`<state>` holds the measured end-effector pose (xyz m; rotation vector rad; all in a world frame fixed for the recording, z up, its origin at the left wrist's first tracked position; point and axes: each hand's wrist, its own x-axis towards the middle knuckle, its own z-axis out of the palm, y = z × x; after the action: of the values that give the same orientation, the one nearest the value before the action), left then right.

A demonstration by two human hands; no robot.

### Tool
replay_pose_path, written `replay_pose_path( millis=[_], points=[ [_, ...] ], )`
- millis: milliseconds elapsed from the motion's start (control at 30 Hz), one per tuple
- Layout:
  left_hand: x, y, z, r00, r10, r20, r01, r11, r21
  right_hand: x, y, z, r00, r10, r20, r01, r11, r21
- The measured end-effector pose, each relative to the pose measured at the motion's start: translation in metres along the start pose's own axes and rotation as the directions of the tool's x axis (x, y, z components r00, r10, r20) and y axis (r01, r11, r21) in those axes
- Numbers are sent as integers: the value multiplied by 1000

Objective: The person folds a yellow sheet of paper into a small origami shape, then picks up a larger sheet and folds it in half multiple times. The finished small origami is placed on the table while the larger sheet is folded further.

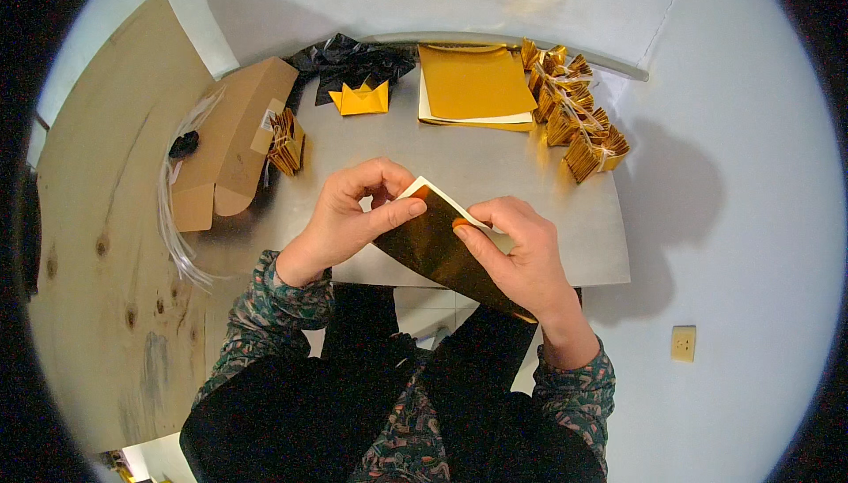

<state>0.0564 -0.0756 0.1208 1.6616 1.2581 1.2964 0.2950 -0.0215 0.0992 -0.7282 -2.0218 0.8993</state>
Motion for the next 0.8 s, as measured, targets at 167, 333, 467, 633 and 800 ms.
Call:
replay_pose_path(
  millis=[167, 333, 467, 633, 800],
  points=[
    [0, -4, 1, 995, 97, 0, -97, 995, 4, -1, -1, 0, 1000, 20, 13, -20, 1000, 24],
    [0, -4, 0, 997, 73, 5, -73, 997, 14, -1, -2, -1, 999, 23, 27, -23, 1000, 19],
    [-2, -4, 1, 997, 83, -3, -82, 996, 33, -2, -2, -2, 999, 19, 33, -19, 1000, 12],
    [-2, -4, 1, 995, 103, 10, -103, 994, 39, -3, -4, -4, 999, 18, 41, -18, 1000, -4],
    [-2, -5, 2, 994, 114, -2, -114, 993, 44, -3, -6, -4, 999, 30, 41, -30, 1000, 0]
  ],
)
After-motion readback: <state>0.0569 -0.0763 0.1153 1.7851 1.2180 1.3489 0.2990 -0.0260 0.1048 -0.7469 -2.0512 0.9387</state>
